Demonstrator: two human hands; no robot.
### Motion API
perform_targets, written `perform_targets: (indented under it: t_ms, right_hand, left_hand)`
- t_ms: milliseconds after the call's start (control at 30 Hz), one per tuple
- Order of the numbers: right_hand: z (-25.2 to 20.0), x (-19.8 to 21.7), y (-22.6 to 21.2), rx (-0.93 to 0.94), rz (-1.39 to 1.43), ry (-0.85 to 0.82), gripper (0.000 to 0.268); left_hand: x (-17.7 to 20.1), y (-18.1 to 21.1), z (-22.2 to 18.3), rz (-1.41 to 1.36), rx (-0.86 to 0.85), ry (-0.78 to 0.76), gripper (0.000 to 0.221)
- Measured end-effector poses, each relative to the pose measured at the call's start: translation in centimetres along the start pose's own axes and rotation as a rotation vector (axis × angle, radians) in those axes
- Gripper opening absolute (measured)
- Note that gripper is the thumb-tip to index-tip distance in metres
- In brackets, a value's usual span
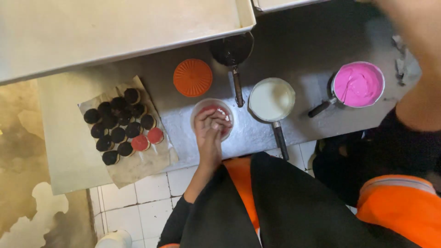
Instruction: Dipping donuts into various glazes and decorating them with icing using a piping bag.
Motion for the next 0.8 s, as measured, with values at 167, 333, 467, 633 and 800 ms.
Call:
perform_targets:
  t_ms: [167, 333, 467, 633, 800]
  right_hand:
    - [-0.8, 7.3, -30.1, 0.332, 0.208, 0.097, 0.054]
    - [-5.3, -3.1, -28.1, 0.262, 0.371, -0.134, 0.064]
    - [-8.0, -7.7, -24.5, 0.175, 0.671, -0.231, 0.071]
    - [-10.4, -15.7, -19.2, -0.05, 0.882, -0.578, 0.062]
    - [-11.8, -20.5, -18.2, -0.34, 1.216, -0.837, 0.051]
  left_hand:
    - [-11.6, 0.5, -2.0, -0.374, 0.406, -0.594, 0.103]
    - [-10.3, -5.0, -3.6, -0.414, 0.554, -0.48, 0.105]
    - [-7.4, -8.8, -4.7, -0.313, 0.6, -0.33, 0.097]
    - [-4.2, -11.6, -7.1, -0.286, 0.621, -0.306, 0.088]
    - [-2.8, -11.7, -7.4, -0.074, 0.582, -0.272, 0.08]
Point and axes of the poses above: each hand's wrist, its own z-axis towards the middle knuckle, its own x-axis out of the back of the hand, y = z × x, the point moved 2 cm from there along z, towards the middle knuckle, and after that the axes turned 4 degrees about x, right-handed, at the moved point
